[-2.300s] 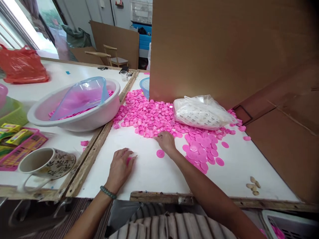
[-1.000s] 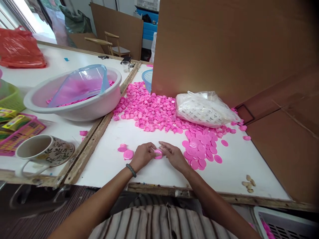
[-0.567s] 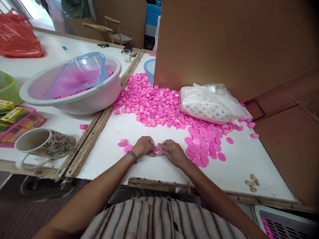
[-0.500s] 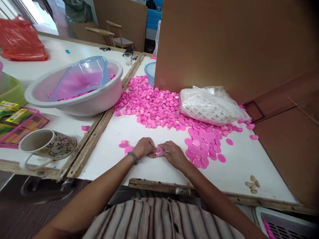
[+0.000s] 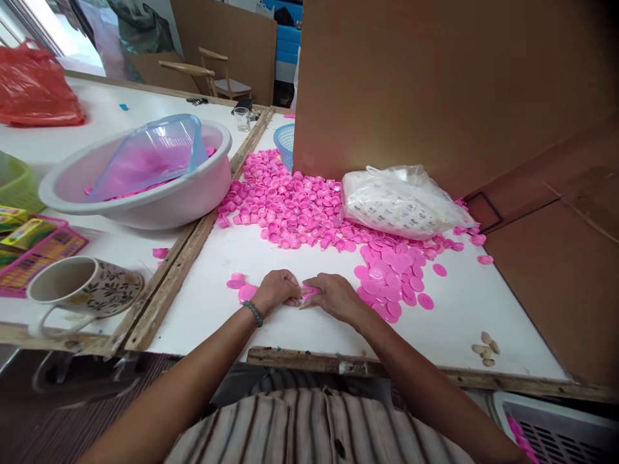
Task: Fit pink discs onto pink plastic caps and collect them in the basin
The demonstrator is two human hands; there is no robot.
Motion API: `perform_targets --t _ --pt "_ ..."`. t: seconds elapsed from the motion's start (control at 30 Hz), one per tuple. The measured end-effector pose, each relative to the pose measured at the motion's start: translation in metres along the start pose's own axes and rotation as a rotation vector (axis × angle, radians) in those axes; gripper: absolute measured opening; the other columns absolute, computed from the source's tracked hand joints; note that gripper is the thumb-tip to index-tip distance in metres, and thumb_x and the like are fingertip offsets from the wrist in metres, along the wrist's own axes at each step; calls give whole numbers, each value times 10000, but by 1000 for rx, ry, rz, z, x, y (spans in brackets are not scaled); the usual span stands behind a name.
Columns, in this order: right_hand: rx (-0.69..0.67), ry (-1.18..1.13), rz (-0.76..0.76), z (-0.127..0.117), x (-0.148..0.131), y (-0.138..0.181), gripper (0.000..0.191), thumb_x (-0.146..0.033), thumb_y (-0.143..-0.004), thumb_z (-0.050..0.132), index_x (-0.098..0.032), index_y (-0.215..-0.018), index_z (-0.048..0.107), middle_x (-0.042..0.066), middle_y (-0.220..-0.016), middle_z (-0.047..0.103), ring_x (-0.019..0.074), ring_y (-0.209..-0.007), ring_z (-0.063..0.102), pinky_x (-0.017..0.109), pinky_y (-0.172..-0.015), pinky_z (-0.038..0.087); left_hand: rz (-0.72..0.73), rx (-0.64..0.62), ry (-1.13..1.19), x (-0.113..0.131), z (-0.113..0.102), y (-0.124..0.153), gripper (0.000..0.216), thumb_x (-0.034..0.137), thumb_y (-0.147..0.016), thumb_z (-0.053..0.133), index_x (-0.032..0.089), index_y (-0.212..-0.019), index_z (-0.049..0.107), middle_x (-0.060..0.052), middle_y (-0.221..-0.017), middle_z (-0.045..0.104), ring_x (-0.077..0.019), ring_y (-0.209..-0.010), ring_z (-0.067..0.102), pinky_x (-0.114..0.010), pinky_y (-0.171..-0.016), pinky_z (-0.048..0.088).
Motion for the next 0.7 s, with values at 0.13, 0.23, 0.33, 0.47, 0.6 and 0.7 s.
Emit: perform_targets --t 0.13,0.23,0.33,0.47,0.6,0.7 --pt "11 69 59 2 2 -6 223 -441 -731 621 -220 -702 624 -18 -635 504 104 -577 450 221 -489 207 -81 15 -38 4 1 -3 257 157 -551 733 150 -604 481 44 -423 567 -113 -432 579 -210 -463 487" --pt "41 113 92 6 -1 -4 202 -425 -727 632 -223 -711 625 -17 -659 514 104 -577 453 221 -479 203 -85 9 -58 4 2 -5 248 158 -562 716 154 -610 472 40 -427 568 -120 -435 578 -222 -468 488" --pt "59 78 44 7 -2 5 191 -419 -756 610 -230 -772 632 -17 -680 544 113 -616 488 216 -499 255 -38 -12 -122 3 1 -3 210 178 -612 674 162 -663 470 39 -460 578 -116 -426 563 -230 -468 477" --pt "318 153 108 -12 23 29 301 -388 -862 474 -185 -1054 587 51 -818 627 165 -749 524 267 -628 345 168 125 -466 10 -1 14 175 293 -714 599 176 -796 499 26 -563 601 -134 -487 566 -254 -507 454" --pt "508 424 289 -27 52 46 276 -328 -884 430 -128 -918 617 116 -778 635 231 -806 487 343 -683 317 671 322 -874 30 15 39 313 354 -775 555 195 -1044 530 -74 -958 624 -217 -905 553 -366 -785 435" --pt "455 425 216 -20 49 40 198 -279 -864 477 -157 -793 615 88 -760 632 210 -786 475 331 -674 305 894 267 -1065 30 28 44 263 300 -783 556 213 -1031 573 -95 -1146 554 -280 -1132 411 -442 -896 358"
Point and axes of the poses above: each hand's wrist, its own y-axis away from the middle knuckle, its own z-axis out of the palm, x = y × z, the point moved 4 cm from there along -y, towards the middle knuckle
